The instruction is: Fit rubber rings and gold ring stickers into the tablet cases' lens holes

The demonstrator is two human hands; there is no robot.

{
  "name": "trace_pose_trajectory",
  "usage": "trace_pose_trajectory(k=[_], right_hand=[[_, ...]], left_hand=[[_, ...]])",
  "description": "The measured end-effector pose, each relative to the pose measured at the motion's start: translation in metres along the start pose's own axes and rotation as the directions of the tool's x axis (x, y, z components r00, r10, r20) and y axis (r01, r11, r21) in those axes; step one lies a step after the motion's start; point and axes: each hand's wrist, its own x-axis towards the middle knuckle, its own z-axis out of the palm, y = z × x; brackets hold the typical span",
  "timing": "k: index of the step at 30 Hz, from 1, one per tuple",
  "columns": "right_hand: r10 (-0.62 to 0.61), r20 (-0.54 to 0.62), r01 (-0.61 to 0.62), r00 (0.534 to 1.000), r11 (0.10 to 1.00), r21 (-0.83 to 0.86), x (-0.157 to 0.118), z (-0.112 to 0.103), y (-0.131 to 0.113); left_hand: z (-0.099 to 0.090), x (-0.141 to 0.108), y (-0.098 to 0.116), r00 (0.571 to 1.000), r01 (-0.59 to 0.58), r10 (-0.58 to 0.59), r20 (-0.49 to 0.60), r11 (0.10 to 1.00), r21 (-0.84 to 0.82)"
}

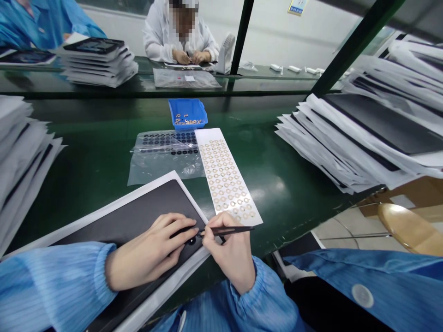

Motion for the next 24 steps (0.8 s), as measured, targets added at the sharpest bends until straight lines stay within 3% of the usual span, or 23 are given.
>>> trace_pose_trajectory(k=[6, 10, 18, 24], right_hand=[[0.064, 0.062, -0.071, 0.996, 0.991, 0.112, -0.001, -0.002, 0.007], [0.043, 0.066, -0.052, 0.997, 0.989, 0.136, -0.001, -0.002, 0.006], [-0.007, 0.019, 0.007, 1.0, 1.0, 0.029, -0.002, -0.001, 0.001], [0.023, -0.021, -0.024, 1.0, 0.999, -0.026, 0.0, 0.0, -0.004]], left_hand=[[0.0, -0.001, 0.0, 1.0, 0.012, -0.012, 0.017, 1.0, -0.001], [-0.001, 0.0, 0.001, 1.0, 0.013, -0.013, 0.024, 1.0, -0.015], [0.001, 0.0, 0.0, 1.0, 0.016, -0.015, 0.019, 1.0, -0.011], [-0.001, -0.001, 0.0, 1.0, 0.006, -0.006, 0.023, 1.0, -0.01]])
